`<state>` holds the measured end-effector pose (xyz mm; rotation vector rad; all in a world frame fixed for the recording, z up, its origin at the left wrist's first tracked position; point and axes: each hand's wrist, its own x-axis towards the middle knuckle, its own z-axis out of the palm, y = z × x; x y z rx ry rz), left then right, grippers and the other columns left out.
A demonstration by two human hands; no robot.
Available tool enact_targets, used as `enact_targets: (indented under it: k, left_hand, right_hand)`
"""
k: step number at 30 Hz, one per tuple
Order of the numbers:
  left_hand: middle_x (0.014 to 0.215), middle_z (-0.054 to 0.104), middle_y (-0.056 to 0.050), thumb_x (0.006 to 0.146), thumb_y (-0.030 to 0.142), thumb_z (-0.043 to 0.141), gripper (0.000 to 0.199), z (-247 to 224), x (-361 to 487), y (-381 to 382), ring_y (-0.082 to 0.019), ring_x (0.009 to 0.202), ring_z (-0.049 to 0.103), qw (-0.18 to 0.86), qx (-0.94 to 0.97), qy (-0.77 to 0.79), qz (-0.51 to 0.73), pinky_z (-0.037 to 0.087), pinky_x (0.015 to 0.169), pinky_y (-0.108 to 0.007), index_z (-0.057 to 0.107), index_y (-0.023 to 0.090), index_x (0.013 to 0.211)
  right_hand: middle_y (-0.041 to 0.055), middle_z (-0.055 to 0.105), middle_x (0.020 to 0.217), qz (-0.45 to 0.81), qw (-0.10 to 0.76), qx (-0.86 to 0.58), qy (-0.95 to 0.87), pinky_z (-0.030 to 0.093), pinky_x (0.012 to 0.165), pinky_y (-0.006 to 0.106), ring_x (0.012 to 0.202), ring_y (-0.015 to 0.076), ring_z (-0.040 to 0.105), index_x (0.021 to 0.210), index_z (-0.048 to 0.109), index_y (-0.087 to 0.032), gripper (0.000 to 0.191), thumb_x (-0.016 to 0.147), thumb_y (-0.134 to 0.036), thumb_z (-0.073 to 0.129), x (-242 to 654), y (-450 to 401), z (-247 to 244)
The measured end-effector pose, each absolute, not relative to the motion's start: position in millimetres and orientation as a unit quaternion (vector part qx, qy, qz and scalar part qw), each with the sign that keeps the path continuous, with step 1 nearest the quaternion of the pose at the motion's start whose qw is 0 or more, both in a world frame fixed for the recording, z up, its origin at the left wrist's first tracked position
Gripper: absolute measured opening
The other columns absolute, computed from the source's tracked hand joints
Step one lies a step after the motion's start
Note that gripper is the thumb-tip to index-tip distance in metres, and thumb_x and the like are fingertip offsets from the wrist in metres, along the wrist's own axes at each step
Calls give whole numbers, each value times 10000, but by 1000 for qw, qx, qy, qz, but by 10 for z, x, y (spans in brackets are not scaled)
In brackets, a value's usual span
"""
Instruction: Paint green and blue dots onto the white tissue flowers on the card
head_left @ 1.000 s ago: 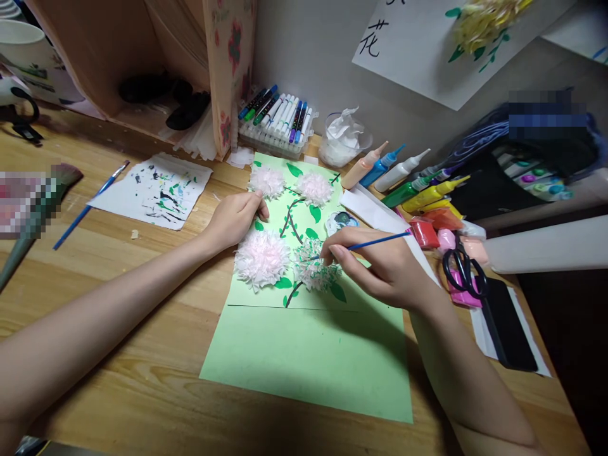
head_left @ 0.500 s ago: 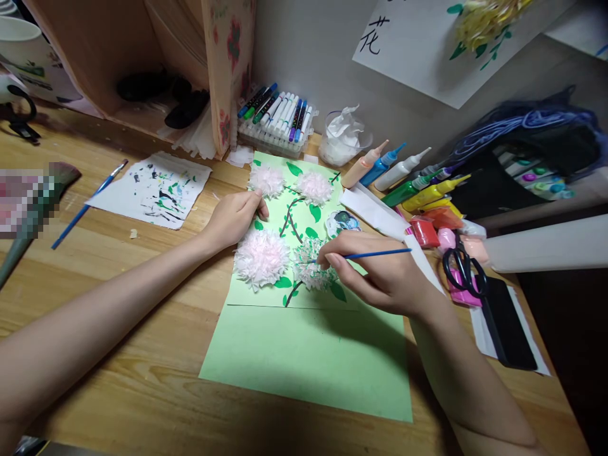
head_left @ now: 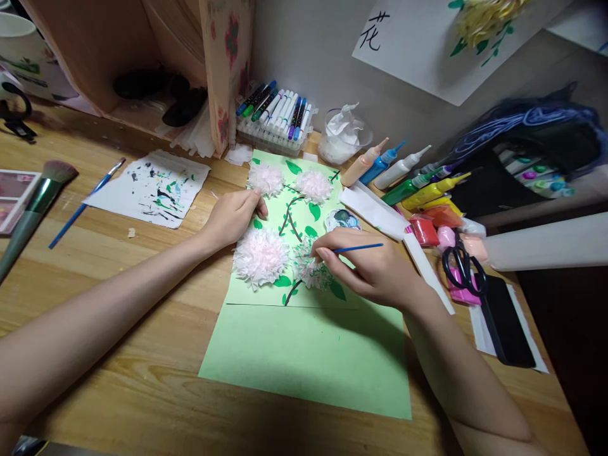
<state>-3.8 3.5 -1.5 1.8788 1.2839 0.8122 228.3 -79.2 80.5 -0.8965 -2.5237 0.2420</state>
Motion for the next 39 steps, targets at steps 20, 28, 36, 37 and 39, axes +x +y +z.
enact_targets:
  k: [20, 28, 36, 37, 39]
  left_hand:
    - [753, 715, -48, 989, 394, 309, 497, -28, -42, 47, -183, 738, 622, 361, 725, 492, 318, 435, 728, -309, 643, 206, 671]
    - [768, 720, -48, 979, 411, 312, 489, 2, -41, 34, -185, 729, 615, 369, 717, 503, 311, 433, 730, -309, 638, 206, 678]
    - [755, 711, -45, 974, 421, 301, 494, 20, -33, 25, -189, 733, 611, 355, 723, 509, 304, 427, 724, -305, 635, 217, 672]
    - [759, 712, -46, 974, 422, 299, 494, 21, -32, 25, -190, 734, 610, 356, 722, 509, 304, 427, 729, -306, 634, 216, 674]
    - [765, 715, -48, 974, 427, 295, 498, 22, -31, 25, -192, 740, 608, 357, 721, 511, 302, 428, 736, -307, 633, 214, 677]
  right_hand:
    - [25, 698, 704, 104, 272, -480, -828, 450, 581, 281, 592, 150, 634, 836, 630, -217, 280, 998, -313, 424, 2618, -715, 1016]
    - [16, 640, 609, 107, 112, -565, -810, 344, 562, 282, 545, 154, 543, 683, 585, -204, 312, 957, -275, 453, 2704, -520, 906]
    - [24, 674, 697, 129, 241, -557, -784, 395, 576, 286, 572, 146, 589, 734, 618, -204, 339, 988, -348, 446, 2707, -609, 967]
    - [30, 683, 730, 149, 270, -541, -783, 418, 590, 284, 594, 145, 607, 739, 619, -202, 354, 997, -359, 434, 2675, -641, 976]
    - [31, 688, 766, 195, 302, -495, -791, 454, 619, 276, 626, 140, 630, 769, 623, -201, 361, 1012, -362, 411, 2585, -707, 983]
